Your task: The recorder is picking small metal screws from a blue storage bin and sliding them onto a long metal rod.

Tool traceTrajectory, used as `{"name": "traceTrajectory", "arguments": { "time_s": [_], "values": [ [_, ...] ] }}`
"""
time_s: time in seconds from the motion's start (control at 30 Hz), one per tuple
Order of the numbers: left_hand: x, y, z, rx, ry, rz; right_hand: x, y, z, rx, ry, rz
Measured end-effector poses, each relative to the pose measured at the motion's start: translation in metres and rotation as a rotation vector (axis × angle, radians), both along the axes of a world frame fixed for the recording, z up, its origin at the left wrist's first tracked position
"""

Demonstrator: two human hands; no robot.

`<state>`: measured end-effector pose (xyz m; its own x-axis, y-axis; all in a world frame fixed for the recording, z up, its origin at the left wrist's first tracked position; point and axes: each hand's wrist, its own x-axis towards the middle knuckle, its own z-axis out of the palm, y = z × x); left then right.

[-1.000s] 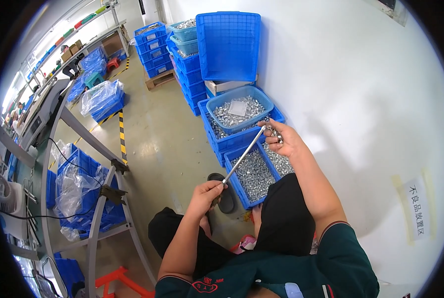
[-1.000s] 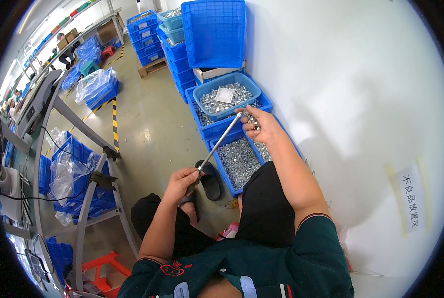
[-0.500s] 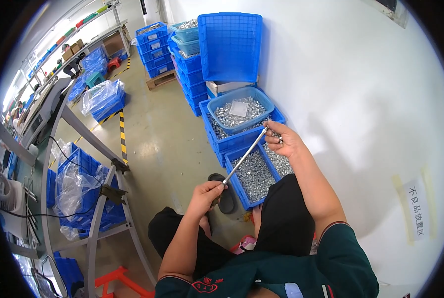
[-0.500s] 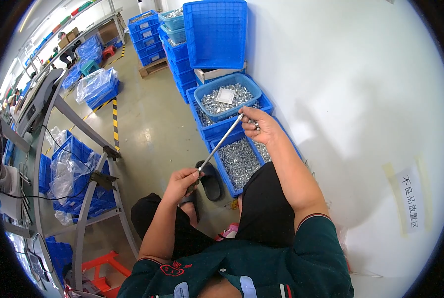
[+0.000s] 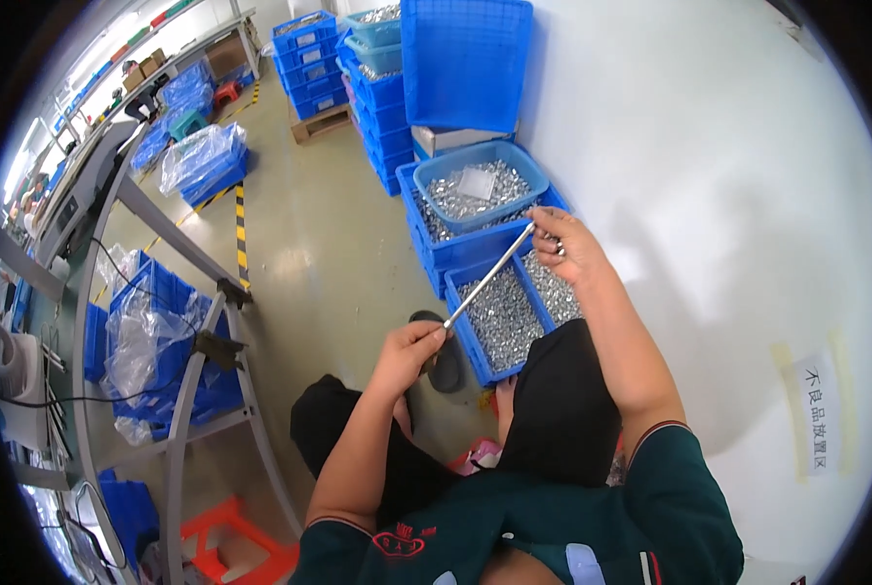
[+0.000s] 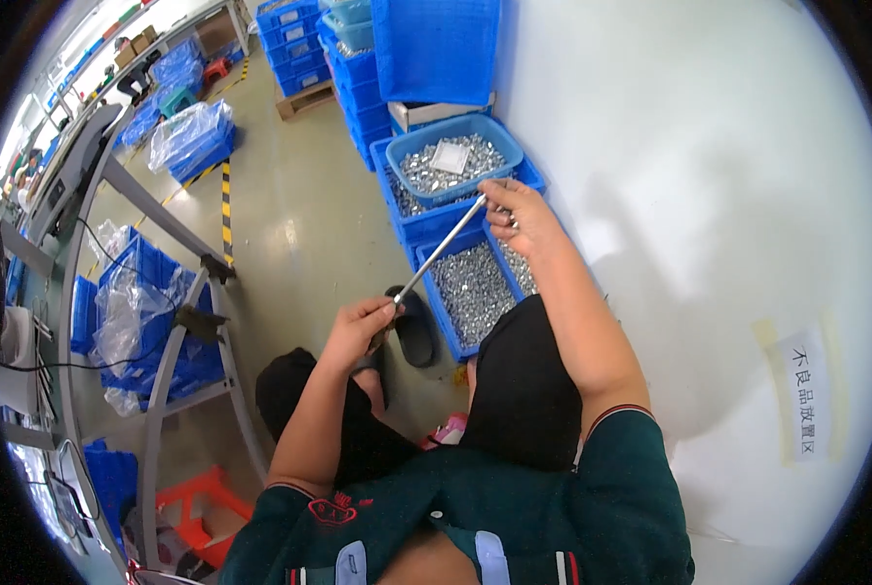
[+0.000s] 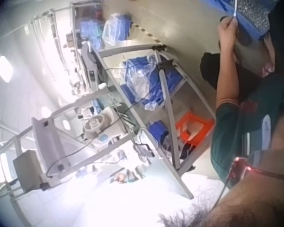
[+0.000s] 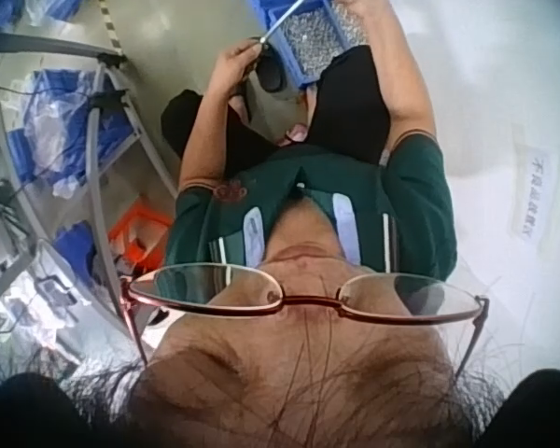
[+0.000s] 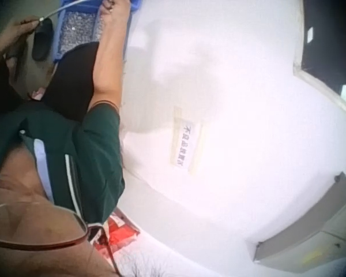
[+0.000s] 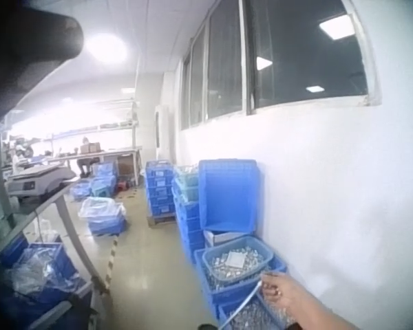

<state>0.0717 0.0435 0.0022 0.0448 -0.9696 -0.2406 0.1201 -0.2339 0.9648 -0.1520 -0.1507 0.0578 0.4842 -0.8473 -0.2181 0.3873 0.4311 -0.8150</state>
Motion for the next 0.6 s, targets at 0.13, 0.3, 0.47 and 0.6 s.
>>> {"name": "traceTrajectory", "arguments": {
  "time_s": [0.13, 0.3, 0.47, 0.6],
  "values": [
    [-0.003, -0.008, -0.002, 0.034, 0.052, -0.021, -0.005, -0.003, 0.003, -0.024, 0.103, -0.045],
    [-0.008, -0.014, -0.003, -0.015, 0.046, -0.036, -0.009, -0.003, 0.005, 0.017, -0.009, -0.021],
    [-0.014, -0.018, 0.001, -0.017, -0.019, -0.039, -0.015, -0.004, 0.002, -0.016, 0.034, -0.058],
    [-0.010, -0.019, 0.001, 0.042, 0.084, -0.071, -0.017, -0.002, 0.005, 0.024, -0.101, 0.005]
  ]
}}
